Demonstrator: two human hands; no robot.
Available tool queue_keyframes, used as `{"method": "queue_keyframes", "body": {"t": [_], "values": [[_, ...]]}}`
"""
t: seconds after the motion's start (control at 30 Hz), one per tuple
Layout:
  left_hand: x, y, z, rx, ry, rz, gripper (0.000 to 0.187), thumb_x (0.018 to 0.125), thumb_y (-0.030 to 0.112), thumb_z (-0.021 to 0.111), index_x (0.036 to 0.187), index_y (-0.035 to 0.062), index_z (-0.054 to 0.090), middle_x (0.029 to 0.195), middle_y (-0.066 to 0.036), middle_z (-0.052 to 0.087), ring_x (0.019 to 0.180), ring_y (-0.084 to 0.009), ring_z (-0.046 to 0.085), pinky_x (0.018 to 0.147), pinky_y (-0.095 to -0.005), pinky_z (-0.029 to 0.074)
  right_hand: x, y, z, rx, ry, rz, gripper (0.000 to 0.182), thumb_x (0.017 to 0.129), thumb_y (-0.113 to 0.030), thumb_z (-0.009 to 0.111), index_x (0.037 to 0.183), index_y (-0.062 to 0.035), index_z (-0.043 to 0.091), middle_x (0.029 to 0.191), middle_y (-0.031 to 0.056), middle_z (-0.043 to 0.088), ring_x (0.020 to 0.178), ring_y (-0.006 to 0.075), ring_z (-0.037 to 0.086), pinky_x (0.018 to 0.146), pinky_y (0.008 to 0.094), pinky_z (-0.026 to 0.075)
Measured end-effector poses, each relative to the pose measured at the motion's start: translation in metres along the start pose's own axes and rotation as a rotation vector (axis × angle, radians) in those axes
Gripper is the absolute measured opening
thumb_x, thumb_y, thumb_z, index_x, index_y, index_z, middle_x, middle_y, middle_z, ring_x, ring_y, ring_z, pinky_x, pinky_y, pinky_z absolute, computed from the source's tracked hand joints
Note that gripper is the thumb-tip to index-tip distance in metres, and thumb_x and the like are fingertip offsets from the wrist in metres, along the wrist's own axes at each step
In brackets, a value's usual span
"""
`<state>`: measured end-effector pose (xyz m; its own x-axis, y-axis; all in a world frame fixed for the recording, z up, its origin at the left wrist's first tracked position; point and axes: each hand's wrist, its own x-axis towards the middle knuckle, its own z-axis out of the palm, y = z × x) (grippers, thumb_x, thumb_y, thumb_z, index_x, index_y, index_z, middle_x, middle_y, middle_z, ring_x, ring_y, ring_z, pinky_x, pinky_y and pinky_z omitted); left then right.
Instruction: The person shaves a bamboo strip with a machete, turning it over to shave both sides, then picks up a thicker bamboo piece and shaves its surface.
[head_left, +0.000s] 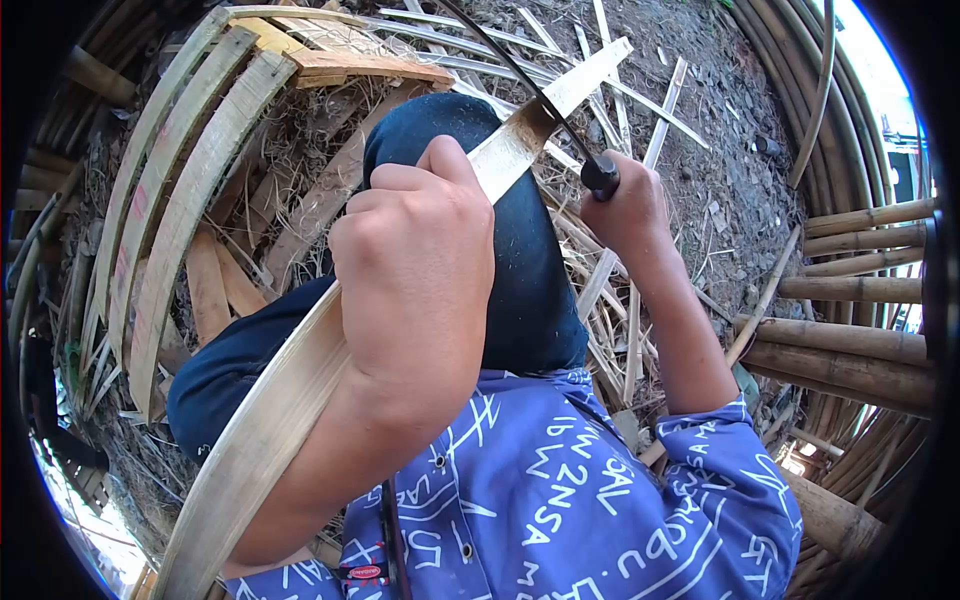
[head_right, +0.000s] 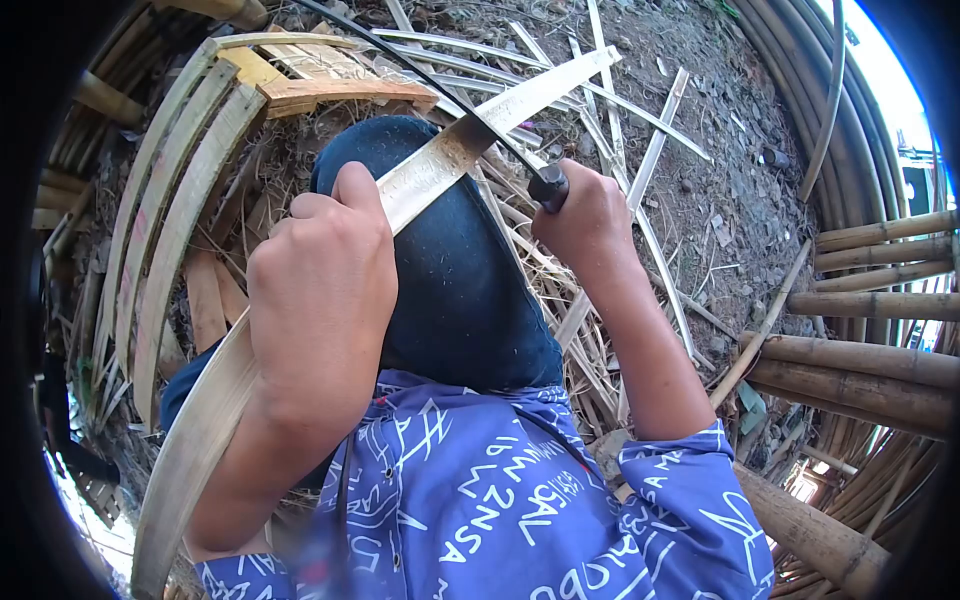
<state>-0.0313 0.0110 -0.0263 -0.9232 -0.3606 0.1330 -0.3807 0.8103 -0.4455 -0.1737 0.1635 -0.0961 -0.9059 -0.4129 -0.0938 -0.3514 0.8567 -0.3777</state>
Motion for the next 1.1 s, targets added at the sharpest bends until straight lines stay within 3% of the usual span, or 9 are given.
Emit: {"method": "queue_keyframes", "body": {"t": [0.33,0.4,0.83,1.03,1.1], "values": [[-0.004,-0.006,-0.005,-0.007,-0.027,0.006,0.012,0.088,0.015,0.053,0.078,0.012,0.048,0.065,0.001,0.053,0.058,-0.0089,0.061,0.047,-0.021,0.048,0.018,0.011,0.004,-0.112,0.06,0.033,0.016,0.07,-0.013,0.063,0.085,-0.0077,0.067,0.087,0.0181,0.067,0.087,0.0359,0.065,0.08,0.0438,0.051],[-0.003,-0.009,-0.009,-0.044,-0.103,0.006,0.009,0.092,0.014,0.05,0.085,0.0107,0.051,0.069,-0.003,0.06,0.061,-0.0149,0.067,0.053,-0.0242,0.054,0.025,0.015,0.006,-0.151,0.067,0.073,0.017,0.07,-0.013,0.063,0.086,-0.0083,0.067,0.089,0.0177,0.068,0.088,0.0349,0.065,0.081,0.0428,0.051],[-0.011,-0.02,-0.022,0.064,-0.223,0.044,0.006,0.092,0.015,0.051,0.089,0.0109,0.049,0.072,-0.004,0.059,0.064,-0.0158,0.066,0.054,-0.0262,0.052,0.066,0.045,0.018,-0.166,-0.015,0.228,0.017,0.069,-0.016,0.066,0.084,-0.0088,0.067,0.09,0.0143,0.069,0.09,0.0311,0.066,0.082,0.04,0.05],[-0.03,-0.028,-0.025,0.054,-0.261,0.029,0.006,0.091,0.013,0.052,0.091,0.0103,0.047,0.075,-0.005,0.055,0.07,-0.0205,0.065,0.057,-0.0297,0.053,0.069,0.052,0.025,-0.15,0.001,0.238,0.016,0.07,-0.017,0.066,0.084,-0.0094,0.067,0.091,0.0129,0.069,0.091,0.0301,0.066,0.082,0.0393,0.05],[-0.038,-0.035,-0.023,0.15,-0.134,0.065,0.016,0.089,0.019,0.054,0.077,0.0144,0.044,0.066,0.001,0.044,0.058,-0.0118,0.056,0.051,-0.0241,0.046,0.068,0.053,0.032,-0.13,0.025,0.21,0.015,0.07,-0.017,0.066,0.084,-0.0095,0.067,0.091,0.0127,0.069,0.091,0.0303,0.066,0.082,0.0395,0.05]]}}
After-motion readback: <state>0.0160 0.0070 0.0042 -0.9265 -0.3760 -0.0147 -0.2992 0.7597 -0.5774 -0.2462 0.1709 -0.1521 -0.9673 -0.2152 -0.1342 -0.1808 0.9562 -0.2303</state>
